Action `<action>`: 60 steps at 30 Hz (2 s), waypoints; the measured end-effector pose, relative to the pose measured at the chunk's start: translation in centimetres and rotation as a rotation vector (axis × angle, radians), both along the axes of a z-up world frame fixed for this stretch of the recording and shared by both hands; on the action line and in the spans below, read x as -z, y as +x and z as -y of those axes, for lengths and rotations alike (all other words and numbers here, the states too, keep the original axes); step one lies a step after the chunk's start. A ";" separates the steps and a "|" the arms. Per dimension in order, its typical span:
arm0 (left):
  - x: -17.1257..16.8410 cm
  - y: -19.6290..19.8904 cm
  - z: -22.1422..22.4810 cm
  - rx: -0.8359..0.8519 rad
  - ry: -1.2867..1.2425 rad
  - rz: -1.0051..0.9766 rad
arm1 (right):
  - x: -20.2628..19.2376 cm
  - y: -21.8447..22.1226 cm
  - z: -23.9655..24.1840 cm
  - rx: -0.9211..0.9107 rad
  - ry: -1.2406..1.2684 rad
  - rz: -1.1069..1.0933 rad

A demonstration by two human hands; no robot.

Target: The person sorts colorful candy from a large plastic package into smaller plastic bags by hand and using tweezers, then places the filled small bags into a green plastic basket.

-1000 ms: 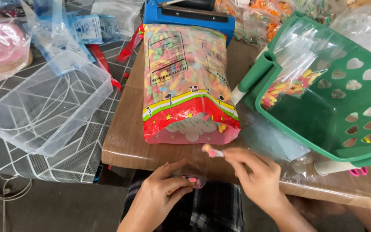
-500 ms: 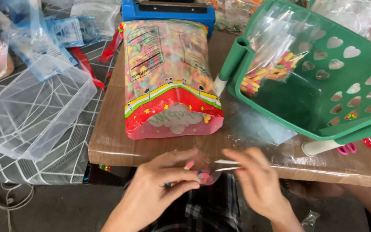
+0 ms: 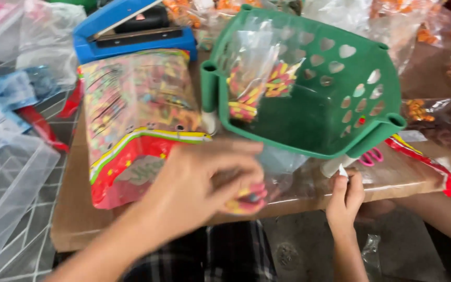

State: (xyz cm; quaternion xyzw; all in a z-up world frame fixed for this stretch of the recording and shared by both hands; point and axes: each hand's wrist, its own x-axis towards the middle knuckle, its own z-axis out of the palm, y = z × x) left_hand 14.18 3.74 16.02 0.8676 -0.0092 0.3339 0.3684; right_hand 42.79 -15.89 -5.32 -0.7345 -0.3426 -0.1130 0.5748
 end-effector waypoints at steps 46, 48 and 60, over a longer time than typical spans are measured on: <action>21.3 37.2 -15.4 -0.300 1.715 -0.639 | 4.3 6.9 -1.8 -0.051 0.393 0.017; 17.5 34.1 -13.7 -0.237 1.526 -0.580 | 4.5 7.1 -2.0 -0.060 0.444 0.035; 5.7 11.4 0.0 -0.057 0.827 0.248 | 3.4 5.6 -2.2 -0.046 0.435 -0.017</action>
